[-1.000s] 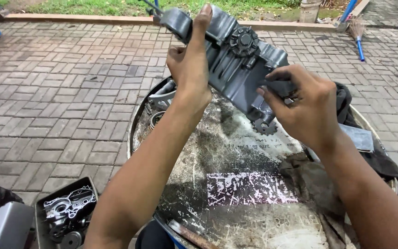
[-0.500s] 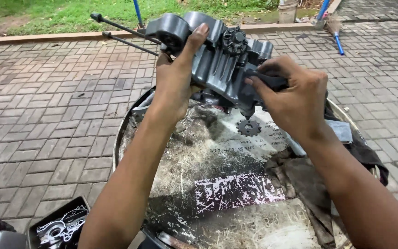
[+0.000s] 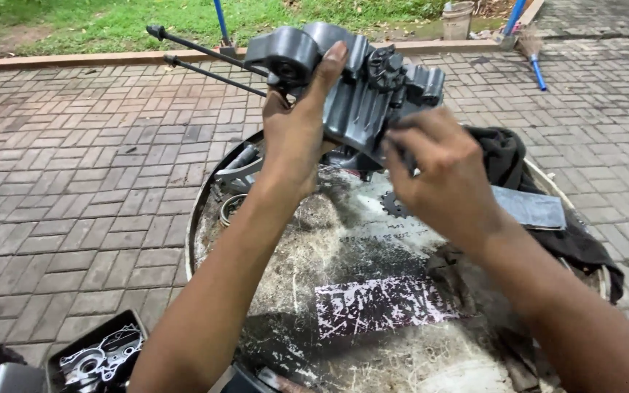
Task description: Scraping residue from an engine casing and wiping it clean with a cloth on a makeshift workbench.
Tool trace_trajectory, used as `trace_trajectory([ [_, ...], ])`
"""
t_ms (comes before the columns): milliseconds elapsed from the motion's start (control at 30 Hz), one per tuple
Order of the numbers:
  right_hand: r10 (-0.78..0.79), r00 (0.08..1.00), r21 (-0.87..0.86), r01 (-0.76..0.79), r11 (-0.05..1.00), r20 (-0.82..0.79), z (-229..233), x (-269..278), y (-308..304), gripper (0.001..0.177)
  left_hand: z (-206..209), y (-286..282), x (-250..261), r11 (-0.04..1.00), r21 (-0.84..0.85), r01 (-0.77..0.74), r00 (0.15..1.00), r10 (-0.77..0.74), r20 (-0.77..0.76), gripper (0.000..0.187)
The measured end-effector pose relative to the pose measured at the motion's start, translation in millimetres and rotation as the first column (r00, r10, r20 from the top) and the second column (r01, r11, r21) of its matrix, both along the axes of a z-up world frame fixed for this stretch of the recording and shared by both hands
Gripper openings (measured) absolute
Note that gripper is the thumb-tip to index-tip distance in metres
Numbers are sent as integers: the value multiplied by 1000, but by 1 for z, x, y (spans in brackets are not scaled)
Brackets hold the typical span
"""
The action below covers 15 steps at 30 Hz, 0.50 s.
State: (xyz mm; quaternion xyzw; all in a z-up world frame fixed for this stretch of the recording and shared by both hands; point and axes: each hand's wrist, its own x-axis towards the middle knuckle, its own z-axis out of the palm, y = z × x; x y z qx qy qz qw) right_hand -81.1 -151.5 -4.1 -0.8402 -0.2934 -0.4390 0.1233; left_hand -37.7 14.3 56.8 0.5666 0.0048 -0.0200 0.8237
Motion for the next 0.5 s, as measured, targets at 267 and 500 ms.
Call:
trace_trajectory([
  [267, 19, 994, 66, -12, 998, -108, -3, -2, 3, 11, -3, -4, -1, 997, 73, -16, 1000, 18, -19, 116],
  [500, -10, 981, 36, 18, 999, -195, 5, -9, 4, 14, -5, -6, 2, 994, 88, -65, 998, 63, 17, 134],
])
